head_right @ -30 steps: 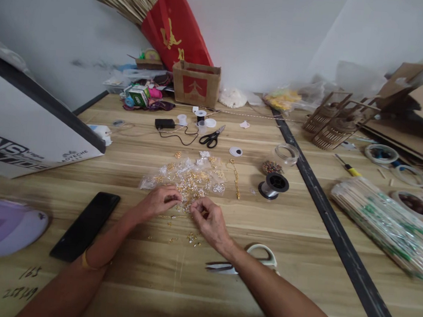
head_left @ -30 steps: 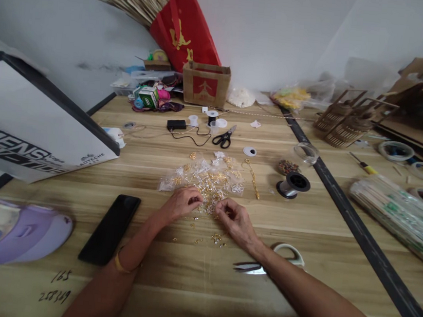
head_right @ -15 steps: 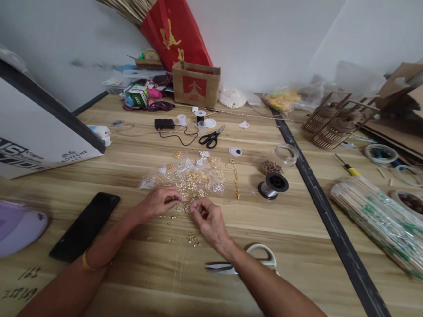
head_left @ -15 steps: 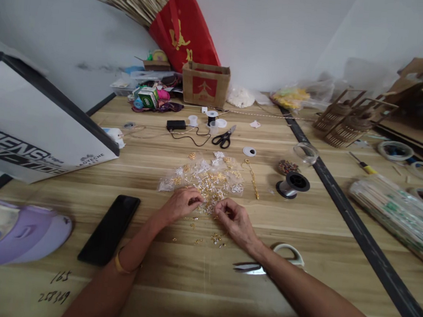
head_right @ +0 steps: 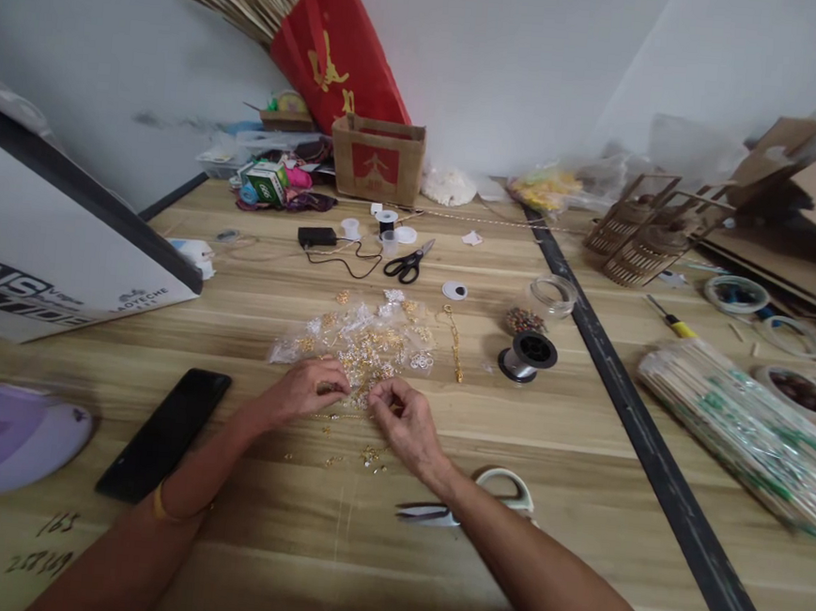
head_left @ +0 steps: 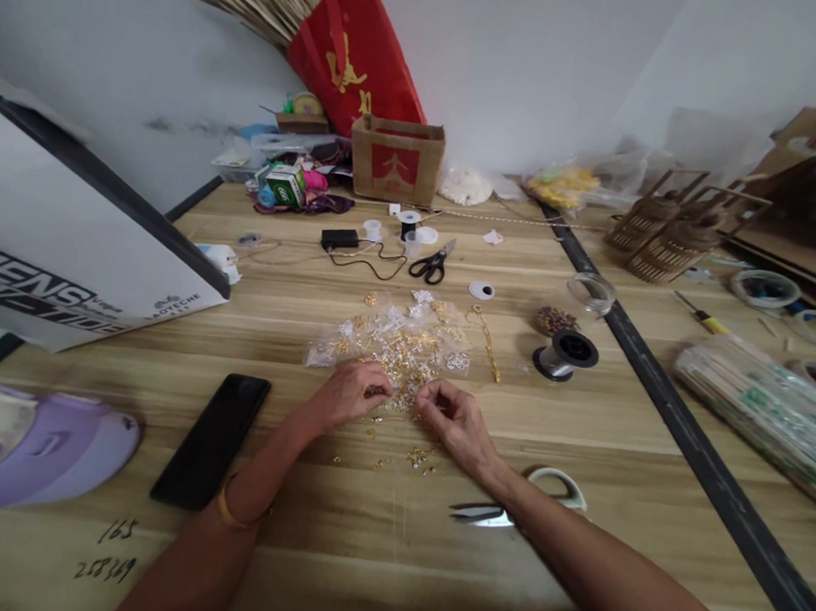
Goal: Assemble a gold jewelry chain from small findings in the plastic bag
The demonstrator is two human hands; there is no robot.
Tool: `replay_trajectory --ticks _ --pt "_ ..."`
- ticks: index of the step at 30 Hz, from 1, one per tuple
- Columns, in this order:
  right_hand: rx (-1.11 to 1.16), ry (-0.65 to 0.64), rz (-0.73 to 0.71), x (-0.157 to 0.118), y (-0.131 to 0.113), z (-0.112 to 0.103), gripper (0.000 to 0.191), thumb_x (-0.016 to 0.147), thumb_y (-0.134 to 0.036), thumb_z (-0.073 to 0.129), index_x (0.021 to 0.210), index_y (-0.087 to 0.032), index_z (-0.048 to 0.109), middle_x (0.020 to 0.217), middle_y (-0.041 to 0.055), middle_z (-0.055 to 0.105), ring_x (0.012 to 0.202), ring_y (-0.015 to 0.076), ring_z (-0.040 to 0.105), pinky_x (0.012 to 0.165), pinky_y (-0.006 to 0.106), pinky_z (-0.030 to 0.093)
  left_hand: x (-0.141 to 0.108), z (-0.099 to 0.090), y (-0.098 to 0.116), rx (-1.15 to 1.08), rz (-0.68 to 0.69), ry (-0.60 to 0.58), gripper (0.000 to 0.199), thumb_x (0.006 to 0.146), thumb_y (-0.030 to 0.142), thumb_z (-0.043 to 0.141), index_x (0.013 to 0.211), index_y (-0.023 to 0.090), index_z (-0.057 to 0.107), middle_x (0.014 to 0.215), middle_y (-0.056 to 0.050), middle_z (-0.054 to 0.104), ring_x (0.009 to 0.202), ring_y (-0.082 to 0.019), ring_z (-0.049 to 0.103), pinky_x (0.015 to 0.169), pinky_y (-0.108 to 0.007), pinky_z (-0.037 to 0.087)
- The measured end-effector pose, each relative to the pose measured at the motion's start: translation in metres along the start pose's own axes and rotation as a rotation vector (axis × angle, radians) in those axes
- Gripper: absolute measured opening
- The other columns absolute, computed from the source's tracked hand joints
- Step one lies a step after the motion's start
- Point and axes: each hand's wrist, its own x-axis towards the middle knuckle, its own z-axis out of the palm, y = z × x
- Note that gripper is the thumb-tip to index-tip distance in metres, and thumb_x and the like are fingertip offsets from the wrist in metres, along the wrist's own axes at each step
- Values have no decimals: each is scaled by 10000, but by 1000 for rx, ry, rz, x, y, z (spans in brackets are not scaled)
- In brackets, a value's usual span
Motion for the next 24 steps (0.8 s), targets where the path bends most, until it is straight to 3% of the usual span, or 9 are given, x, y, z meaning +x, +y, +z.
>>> replay_trajectory --ticks 11,17,24 --pt "44 11 18 1 -2 -1 197 799 -352 572 756 -160 557 624 -23 477 557 104 416 515 220 336 -1 2 2 66 38 -71 144 842 184 553 763 183 674 762 -16 636 752 -153 558 799 -286 390" --pt "76 19 11 2 2 -1 202 791 -352 584 759 -153 559 637 -21 491 576 104 427 531 219 336 -1 2 5 114 21 -78 146 850 187 547 771 165 668 772 -29 626 750 -158 546 717 -268 387" --pt "110 12 21 2 1 -1 213 788 -363 594 764 -155 556 659 -16 503 578 104 430 535 223 335 0 5 5 201 46 -94 179 866 177 518 742 153 644 751 -33 617 755 -164 536 729 -276 383"
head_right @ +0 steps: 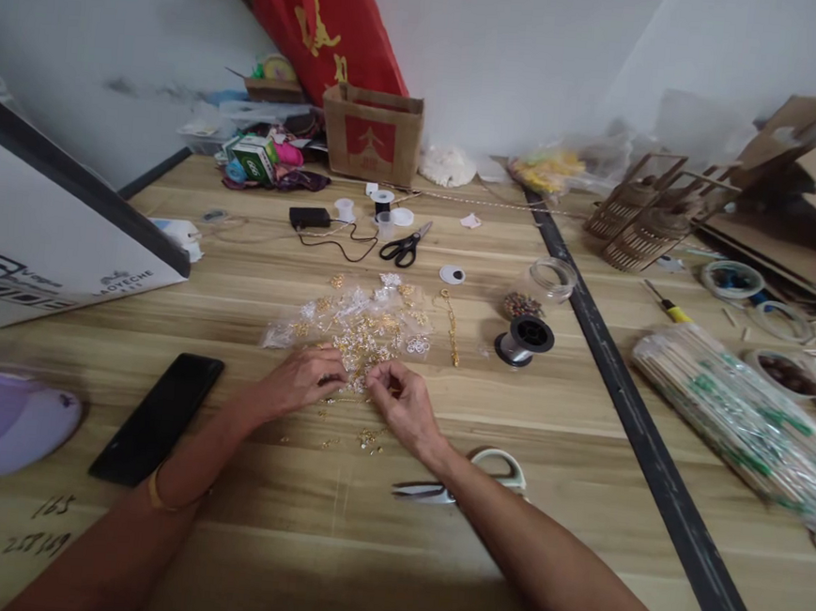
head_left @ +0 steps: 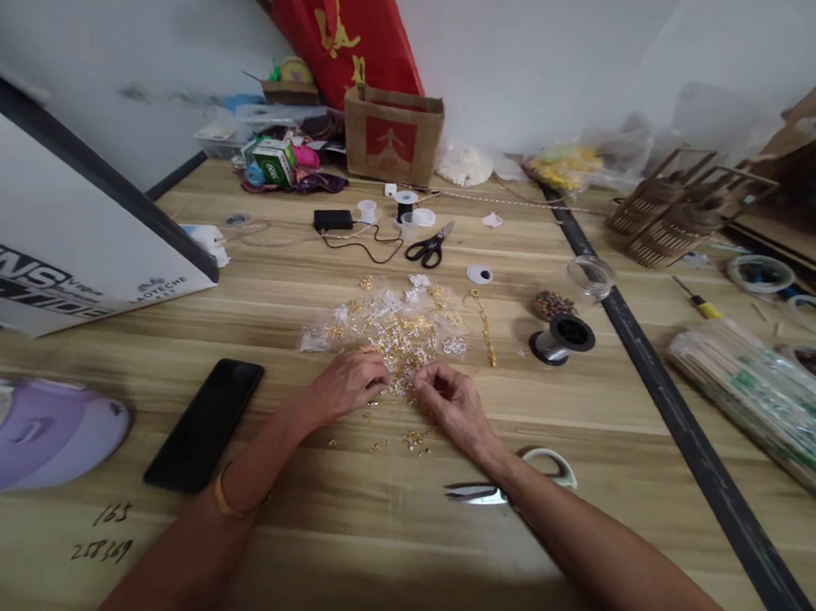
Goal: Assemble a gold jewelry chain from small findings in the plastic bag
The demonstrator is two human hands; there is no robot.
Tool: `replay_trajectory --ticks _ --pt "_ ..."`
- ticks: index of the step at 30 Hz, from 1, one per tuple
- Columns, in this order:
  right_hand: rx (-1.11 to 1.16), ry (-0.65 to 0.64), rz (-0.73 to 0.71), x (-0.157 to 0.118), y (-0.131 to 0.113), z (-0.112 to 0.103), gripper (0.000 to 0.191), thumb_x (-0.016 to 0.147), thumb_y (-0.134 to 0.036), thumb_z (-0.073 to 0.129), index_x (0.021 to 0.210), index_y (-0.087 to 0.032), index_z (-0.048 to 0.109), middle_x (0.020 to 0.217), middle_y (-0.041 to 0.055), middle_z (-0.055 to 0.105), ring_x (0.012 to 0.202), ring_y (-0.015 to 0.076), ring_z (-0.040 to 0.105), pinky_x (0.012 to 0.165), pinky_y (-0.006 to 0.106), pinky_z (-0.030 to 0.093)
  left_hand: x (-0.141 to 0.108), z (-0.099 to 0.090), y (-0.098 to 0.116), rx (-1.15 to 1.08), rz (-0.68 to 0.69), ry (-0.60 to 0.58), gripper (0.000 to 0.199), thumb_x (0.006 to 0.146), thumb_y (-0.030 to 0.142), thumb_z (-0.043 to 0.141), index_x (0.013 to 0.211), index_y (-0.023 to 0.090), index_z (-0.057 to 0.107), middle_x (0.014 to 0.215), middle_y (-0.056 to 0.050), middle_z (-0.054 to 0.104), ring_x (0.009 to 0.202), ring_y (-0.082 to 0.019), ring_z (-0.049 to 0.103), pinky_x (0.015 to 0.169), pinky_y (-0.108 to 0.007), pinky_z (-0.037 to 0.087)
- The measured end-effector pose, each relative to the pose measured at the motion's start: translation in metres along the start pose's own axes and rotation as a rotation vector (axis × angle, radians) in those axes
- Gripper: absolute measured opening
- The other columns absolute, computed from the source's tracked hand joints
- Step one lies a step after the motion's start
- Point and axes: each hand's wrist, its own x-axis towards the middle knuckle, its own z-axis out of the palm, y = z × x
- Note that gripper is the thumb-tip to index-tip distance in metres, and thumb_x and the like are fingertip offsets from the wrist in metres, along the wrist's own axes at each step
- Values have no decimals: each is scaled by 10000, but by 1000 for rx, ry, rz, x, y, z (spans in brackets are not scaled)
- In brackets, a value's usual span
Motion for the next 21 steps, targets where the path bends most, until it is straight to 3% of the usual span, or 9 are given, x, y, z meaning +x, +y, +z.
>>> replay_trajectory --ticks 10,21 --pt "-24 -6 -12 1 3 -1 225 786 -382 599 766 -160 564 651 -16 503 585 109 440 544 227 348 1 -1 3 62 -30 -39 164 845 131 502 728 142 617 759 -42 598 761 -166 533 717 -272 390" --pt "-7 4 -2 0 -1 0 222 781 -378 595 760 -159 561 646 -20 492 578 106 424 537 226 341 0 0 -3 -56 -3 11 136 847 160 508 755 159 609 756 -26 599 745 -158 531 705 -269 391"
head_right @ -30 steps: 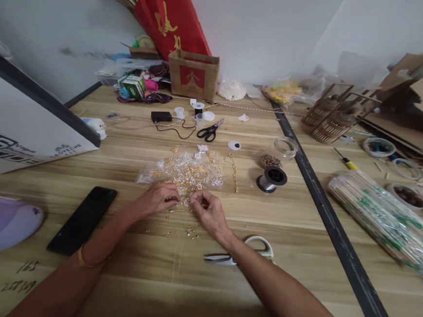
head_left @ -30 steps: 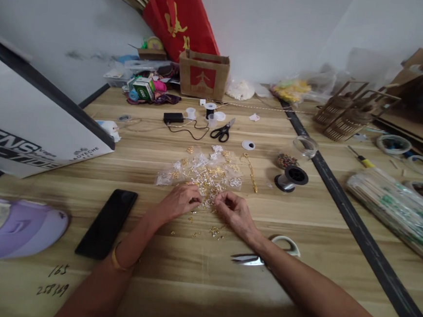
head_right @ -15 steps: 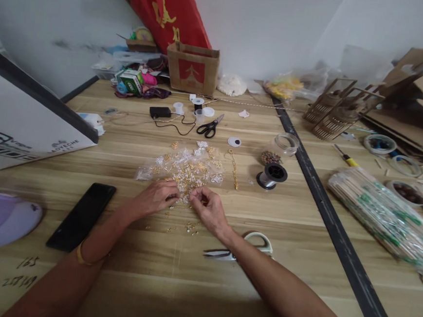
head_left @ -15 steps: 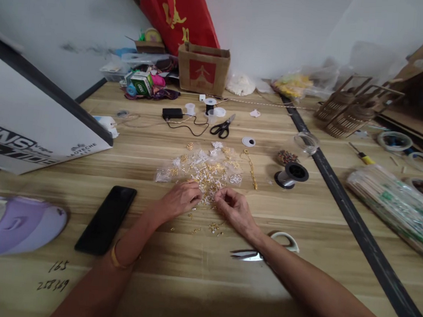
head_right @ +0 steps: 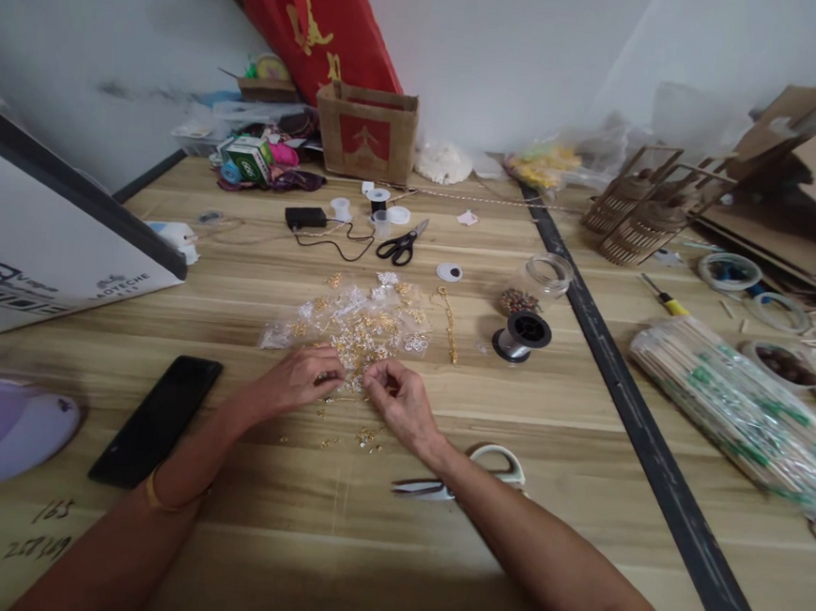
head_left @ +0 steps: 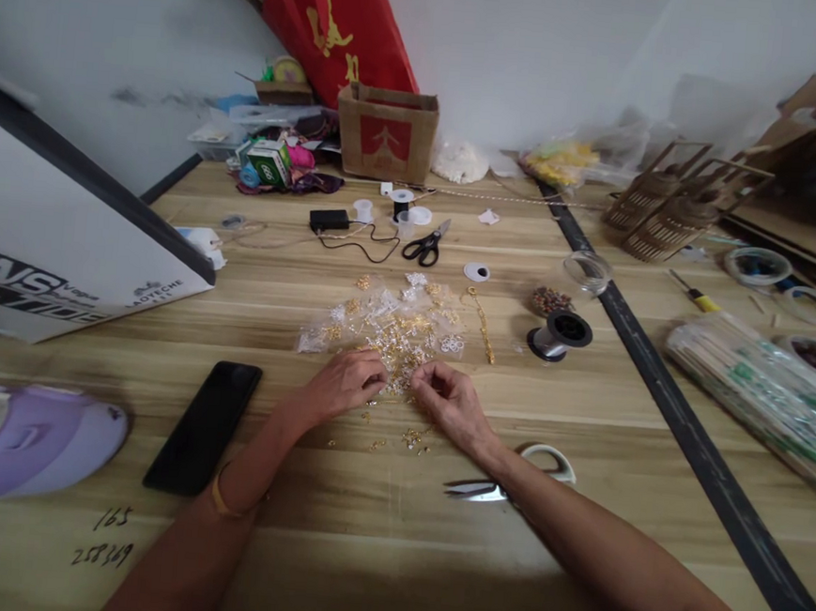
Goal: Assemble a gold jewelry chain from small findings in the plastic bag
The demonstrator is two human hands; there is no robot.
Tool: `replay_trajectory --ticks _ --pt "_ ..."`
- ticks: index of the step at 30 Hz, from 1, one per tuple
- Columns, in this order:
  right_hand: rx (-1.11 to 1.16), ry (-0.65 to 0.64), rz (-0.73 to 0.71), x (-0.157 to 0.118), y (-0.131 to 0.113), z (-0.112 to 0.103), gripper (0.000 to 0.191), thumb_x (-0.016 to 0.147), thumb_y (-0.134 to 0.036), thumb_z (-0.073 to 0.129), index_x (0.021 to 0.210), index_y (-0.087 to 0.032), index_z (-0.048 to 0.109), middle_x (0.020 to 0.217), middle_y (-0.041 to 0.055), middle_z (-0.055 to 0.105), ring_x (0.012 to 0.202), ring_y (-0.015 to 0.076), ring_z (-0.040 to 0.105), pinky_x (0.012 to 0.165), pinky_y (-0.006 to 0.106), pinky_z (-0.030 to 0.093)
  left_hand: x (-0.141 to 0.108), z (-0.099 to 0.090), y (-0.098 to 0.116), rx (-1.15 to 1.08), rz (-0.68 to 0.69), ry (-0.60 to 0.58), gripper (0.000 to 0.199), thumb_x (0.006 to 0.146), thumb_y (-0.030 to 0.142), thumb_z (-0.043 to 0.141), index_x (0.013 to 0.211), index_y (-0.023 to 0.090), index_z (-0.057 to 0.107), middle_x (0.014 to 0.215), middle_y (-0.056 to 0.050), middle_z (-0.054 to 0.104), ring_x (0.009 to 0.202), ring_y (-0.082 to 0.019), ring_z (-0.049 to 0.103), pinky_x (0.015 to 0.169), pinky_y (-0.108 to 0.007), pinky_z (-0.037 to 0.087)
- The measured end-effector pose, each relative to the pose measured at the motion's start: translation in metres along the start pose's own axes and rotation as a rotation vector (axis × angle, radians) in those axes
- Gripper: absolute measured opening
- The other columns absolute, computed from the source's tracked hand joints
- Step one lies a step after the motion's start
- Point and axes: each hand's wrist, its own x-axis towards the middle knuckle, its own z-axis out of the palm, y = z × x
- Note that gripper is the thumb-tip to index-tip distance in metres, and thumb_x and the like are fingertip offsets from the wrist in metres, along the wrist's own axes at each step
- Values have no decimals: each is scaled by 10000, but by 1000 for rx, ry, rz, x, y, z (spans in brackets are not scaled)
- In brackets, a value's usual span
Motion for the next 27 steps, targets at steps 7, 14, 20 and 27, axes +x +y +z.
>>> replay_trajectory --ticks 7,14,20,27 --pt "45 -8 19 0 -1 -1 236 775 -390 614 756 -161 560 625 -28 470 544 92 392 489 216 302 0 1 -3 -27 15 29 133 839 157 513 749 164 611 762 -26 611 741 -152 547 732 -273 403" --pt "301 56 103 5 1 -3 268 718 -419 682 732 -182 559 524 -59 457 435 76 367 408 205 282 0 1 -1 -89 5 100 102 789 110 548 737 155 622 709 -17 629 662 -129 556 656 -236 406" --pt "419 101 126 7 -3 -3 241 685 -368 716 710 -180 568 516 -58 461 447 72 375 394 188 282 0 0 2 -119 -33 107 121 766 77 534 729 151 623 690 -4 621 627 -108 548 642 -217 405" --pt "363 86 132 6 -1 -3 270 679 -399 714 725 -174 571 513 -58 461 436 69 373 390 189 290 0 -2 1 -190 -60 111 113 771 95 540 740 157 630 726 -10 644 686 -120 574 656 -214 430"
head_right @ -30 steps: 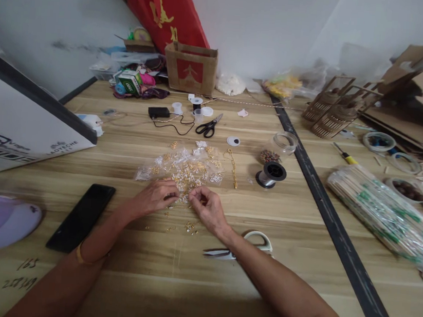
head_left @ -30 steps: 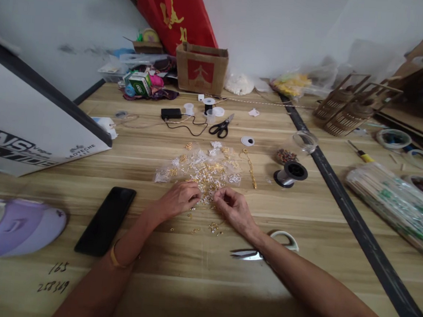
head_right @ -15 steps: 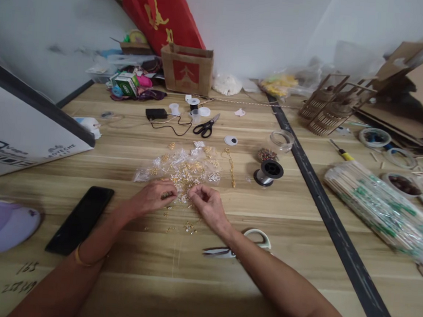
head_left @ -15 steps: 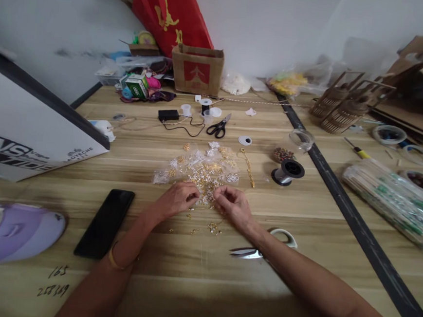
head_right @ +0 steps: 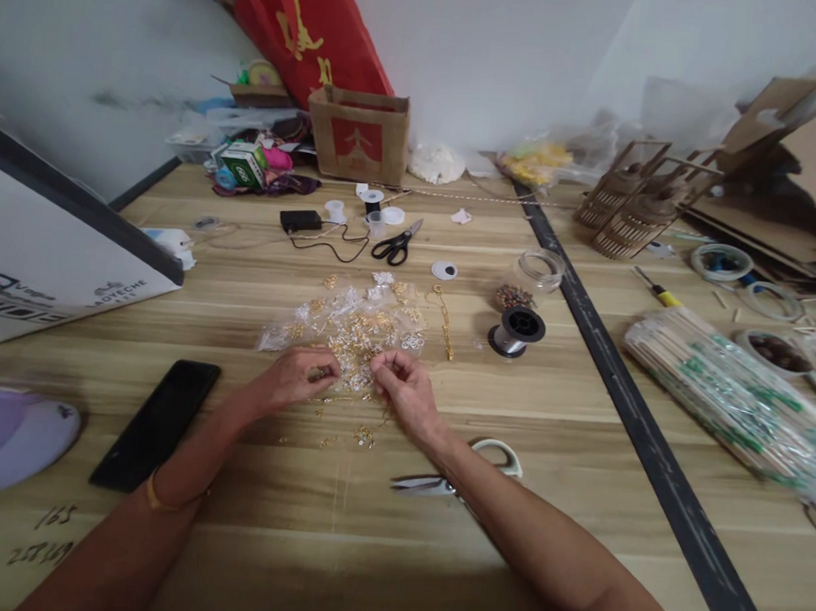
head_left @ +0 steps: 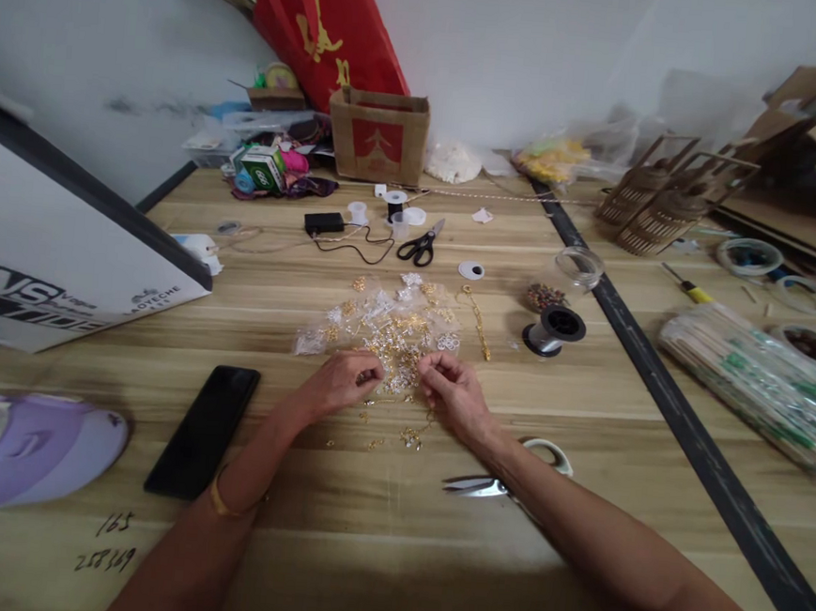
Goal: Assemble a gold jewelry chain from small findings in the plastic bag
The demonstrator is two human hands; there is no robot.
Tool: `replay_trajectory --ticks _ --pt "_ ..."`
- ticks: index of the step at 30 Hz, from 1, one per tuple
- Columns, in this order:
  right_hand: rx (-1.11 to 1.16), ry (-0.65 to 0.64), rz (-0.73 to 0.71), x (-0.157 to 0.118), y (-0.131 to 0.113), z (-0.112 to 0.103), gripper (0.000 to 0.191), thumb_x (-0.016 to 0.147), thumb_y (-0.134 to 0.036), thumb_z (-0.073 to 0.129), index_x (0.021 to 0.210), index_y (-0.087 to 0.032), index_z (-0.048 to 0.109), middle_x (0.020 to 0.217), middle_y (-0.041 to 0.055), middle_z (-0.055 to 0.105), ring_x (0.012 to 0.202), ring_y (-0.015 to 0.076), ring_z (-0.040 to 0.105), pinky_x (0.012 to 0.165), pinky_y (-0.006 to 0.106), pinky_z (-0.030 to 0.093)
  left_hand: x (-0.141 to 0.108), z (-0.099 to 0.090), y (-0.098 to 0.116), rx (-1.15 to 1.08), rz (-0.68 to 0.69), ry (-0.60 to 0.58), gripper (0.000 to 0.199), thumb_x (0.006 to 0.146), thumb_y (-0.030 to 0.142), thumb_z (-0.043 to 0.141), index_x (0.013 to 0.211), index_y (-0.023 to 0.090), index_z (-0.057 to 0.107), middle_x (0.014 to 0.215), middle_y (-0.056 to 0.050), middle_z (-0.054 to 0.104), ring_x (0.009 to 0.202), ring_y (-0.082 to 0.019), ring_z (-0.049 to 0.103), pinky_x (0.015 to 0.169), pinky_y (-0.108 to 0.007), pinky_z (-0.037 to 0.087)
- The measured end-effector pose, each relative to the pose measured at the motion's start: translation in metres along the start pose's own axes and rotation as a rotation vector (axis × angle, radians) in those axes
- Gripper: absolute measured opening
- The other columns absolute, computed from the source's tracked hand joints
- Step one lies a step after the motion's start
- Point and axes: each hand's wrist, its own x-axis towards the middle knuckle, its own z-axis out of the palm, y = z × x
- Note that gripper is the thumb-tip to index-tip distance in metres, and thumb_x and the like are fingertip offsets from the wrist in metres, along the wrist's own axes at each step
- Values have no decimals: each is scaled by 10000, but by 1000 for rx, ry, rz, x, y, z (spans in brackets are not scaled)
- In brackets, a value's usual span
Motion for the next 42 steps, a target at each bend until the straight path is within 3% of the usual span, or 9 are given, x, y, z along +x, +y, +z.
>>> replay_trajectory --ticks 13,25,32,42 --pt "-25 -13 -21 0 5 -2 240 702 -376 697 742 -174 573 504 -65 462 419 64 364 383 181 285 -1 -4 -2 -186 -126 3 110 766 140 582 819 128 678 761 -42 683 675 -119 611 660 -216 481" --pt "-93 -9 -54 -1 5 -2 231 701 -380 688 736 -179 578 525 -54 470 434 75 378 388 193 302 0 2 -3 -171 -120 28 110 753 148 586 811 137 679 737 -27 687 653 -114 607 644 -211 485" --pt "-85 -11 -54 -1 4 -2 214 704 -361 683 735 -178 577 516 -60 464 425 70 366 391 193 297 0 -1 -3 -180 -187 13 140 763 132 565 829 139 689 771 -35 710 698 -131 628 685 -232 489" --pt "-89 -17 -44 2 4 -2 270 699 -421 693 719 -183 566 510 -57 452 427 74 362 398 199 295 -1 -11 -10 -143 -106 21 89 767 183 610 744 143 686 711 -28 669 668 -124 596 635 -224 457"
